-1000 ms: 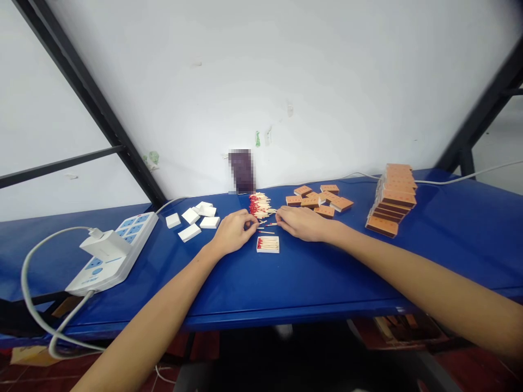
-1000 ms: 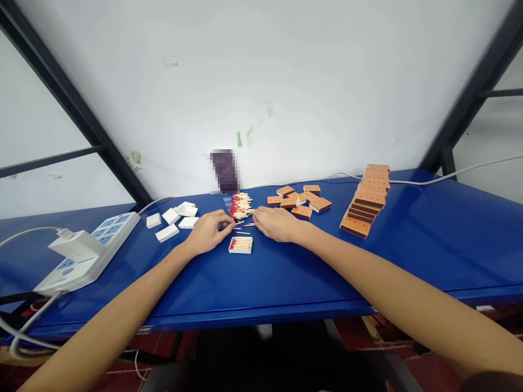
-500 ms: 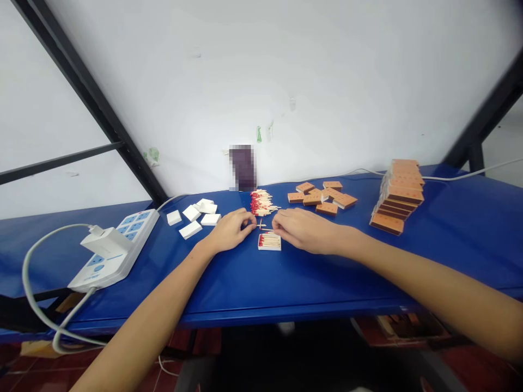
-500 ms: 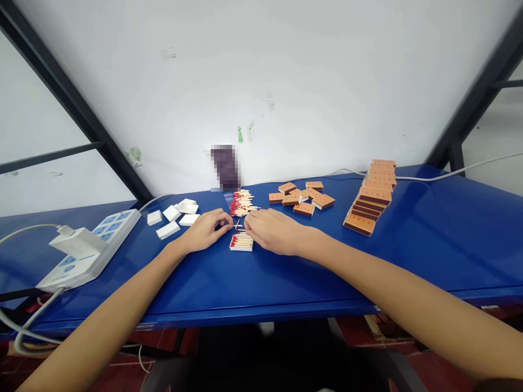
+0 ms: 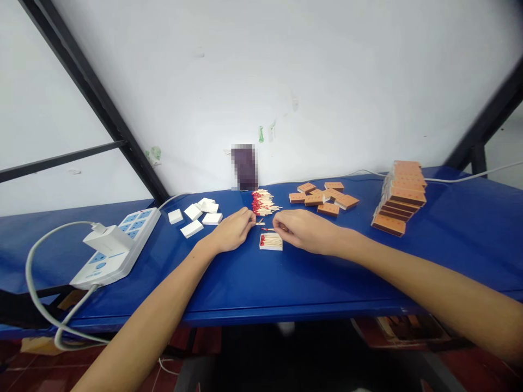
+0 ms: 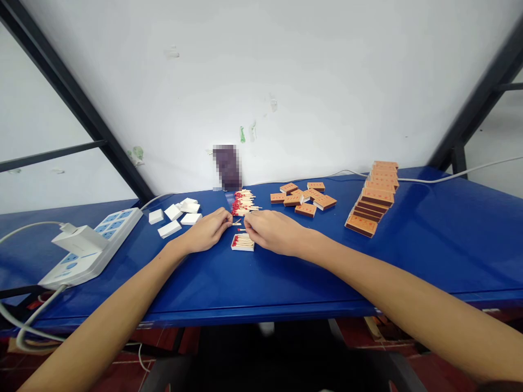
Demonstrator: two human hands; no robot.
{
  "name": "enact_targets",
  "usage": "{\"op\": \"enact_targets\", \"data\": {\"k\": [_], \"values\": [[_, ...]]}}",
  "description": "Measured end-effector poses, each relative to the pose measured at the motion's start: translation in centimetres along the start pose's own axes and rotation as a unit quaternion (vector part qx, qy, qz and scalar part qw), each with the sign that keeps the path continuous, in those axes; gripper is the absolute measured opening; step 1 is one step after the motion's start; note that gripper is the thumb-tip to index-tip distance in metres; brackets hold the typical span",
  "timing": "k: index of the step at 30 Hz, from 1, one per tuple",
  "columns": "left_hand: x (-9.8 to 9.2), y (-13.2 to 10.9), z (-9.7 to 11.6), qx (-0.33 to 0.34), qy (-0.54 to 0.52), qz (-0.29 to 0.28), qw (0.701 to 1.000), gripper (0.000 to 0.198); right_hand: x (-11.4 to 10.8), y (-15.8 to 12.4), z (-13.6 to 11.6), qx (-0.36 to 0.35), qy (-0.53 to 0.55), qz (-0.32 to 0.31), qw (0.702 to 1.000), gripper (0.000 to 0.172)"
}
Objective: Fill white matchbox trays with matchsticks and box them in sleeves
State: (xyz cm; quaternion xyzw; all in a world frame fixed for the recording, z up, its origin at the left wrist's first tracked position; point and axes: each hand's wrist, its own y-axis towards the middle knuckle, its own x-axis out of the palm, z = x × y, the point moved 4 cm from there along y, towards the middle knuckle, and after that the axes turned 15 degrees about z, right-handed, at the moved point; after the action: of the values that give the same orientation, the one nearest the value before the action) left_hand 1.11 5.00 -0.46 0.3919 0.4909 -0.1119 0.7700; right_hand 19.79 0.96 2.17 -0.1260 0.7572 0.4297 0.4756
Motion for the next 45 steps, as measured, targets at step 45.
{"op": "enact_targets", "data": {"k": [45], "values": [[0.3, 0.4, 0.2, -0.032, -0.071, 0.083, 0.993, 0.021, 1.7, 0.9, 4.3, 0.074, -0.022, -0.072, 0.994, 0.007]]}}
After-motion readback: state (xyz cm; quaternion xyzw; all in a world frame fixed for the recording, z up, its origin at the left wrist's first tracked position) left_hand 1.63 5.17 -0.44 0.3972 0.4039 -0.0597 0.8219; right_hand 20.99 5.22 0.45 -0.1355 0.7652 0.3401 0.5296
